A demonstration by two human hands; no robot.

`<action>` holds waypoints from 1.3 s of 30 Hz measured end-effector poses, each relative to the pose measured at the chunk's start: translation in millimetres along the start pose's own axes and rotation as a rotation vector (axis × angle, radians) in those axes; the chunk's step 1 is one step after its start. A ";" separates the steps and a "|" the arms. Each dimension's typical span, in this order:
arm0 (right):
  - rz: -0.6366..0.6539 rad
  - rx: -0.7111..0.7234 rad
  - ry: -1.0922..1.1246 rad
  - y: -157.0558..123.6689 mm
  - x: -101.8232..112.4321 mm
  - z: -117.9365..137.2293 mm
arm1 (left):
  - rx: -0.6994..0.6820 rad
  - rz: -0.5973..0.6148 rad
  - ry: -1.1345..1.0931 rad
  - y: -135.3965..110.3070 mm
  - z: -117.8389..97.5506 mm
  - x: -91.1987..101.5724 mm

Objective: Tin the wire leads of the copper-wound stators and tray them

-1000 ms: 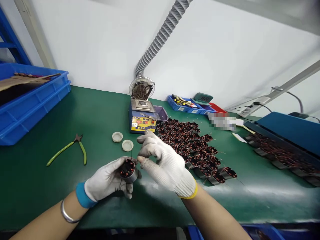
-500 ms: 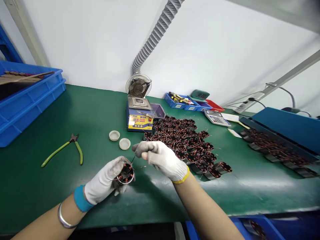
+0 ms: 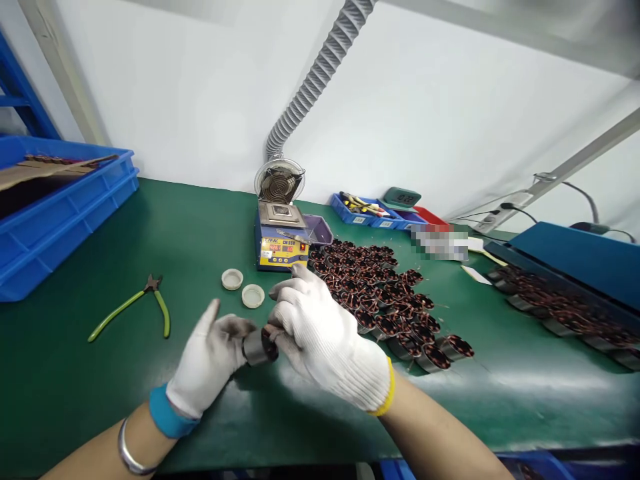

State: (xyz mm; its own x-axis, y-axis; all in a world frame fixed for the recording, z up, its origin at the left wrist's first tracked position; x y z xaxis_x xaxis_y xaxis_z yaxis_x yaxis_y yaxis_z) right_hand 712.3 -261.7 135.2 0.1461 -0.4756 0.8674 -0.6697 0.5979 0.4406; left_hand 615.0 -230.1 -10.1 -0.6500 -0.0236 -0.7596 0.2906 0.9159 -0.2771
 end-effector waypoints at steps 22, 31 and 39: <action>-0.023 0.007 0.252 15.5 15.6 4.4 | 0.424 0.393 -0.134 -11.1 31.7 -25.0; -0.337 -0.523 0.498 -47.8 -31.6 -26.0 | 0.078 0.146 -0.185 -3.2 16.6 -10.2; -0.118 -0.823 0.706 -65.5 -103.0 -12.5 | -0.074 0.358 0.349 -23.1 21.8 -28.6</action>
State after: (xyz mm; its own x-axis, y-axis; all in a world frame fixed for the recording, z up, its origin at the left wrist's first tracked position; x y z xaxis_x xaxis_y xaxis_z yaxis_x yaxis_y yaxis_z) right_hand 750.2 -243.8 19.9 0.7385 -0.2380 0.6309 0.0305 0.9465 0.3214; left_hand 642.2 -259.4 5.2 -0.7182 0.4213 -0.5538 0.4962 0.8681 0.0169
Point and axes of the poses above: each hand's wrist, its own y-axis towards the middle knuckle, its own x-axis out of the back of the hand, z = x × y, the point moved 8 cm from there along y, towards the middle knuckle, and after that the axes turned 10 degrees about -y, right-handed, at the moved point
